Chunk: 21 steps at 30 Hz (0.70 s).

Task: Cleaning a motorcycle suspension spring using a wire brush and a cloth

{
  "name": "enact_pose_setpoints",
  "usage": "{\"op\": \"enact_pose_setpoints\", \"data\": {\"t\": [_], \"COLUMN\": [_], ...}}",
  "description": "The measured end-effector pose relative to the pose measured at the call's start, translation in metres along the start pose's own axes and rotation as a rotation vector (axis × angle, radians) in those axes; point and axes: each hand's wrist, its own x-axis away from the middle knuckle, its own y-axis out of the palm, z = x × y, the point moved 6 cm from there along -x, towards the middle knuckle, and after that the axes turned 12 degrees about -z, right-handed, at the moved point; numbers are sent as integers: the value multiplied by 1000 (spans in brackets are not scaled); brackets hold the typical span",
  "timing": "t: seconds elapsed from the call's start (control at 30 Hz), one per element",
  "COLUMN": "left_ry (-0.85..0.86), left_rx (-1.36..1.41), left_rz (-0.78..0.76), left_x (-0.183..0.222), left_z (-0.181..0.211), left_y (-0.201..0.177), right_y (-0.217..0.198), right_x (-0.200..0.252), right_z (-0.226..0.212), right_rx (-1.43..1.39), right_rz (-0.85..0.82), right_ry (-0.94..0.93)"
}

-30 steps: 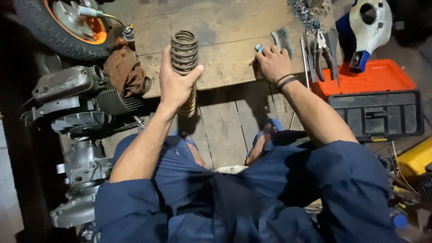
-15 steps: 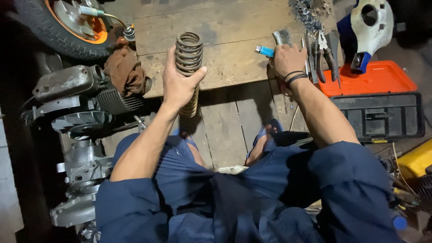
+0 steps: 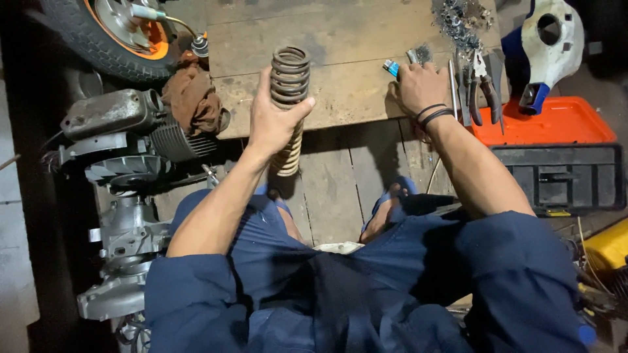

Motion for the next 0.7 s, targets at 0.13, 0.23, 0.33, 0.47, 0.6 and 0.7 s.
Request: {"op": "enact_pose_setpoints", "data": {"t": [0.13, 0.23, 0.33, 0.47, 0.6, 0.7], "left_ry": [-29, -1, 15, -45, -30, -51], "left_rx": [36, 95, 224, 446, 498, 432], "left_rz": [4, -7, -23, -27, -50, -24], "left_x": [2, 2, 2, 2, 4, 4], "left_z": [3, 3, 7, 8, 14, 12], "left_y": [0, -1, -1, 3, 3, 3], "right_y": [-5, -18, -34, -62, -106, -137], "right_x": [-4, -4, 0, 17, 52, 75], "right_z": [-3, -9, -20, -52, -86, -97], "right_rx": [3, -53, -117, -277, -503, -591], "right_rz": [61, 141, 218, 57, 50, 84], "right_ry": [-24, -85, -153, -276, -550, -642]}}
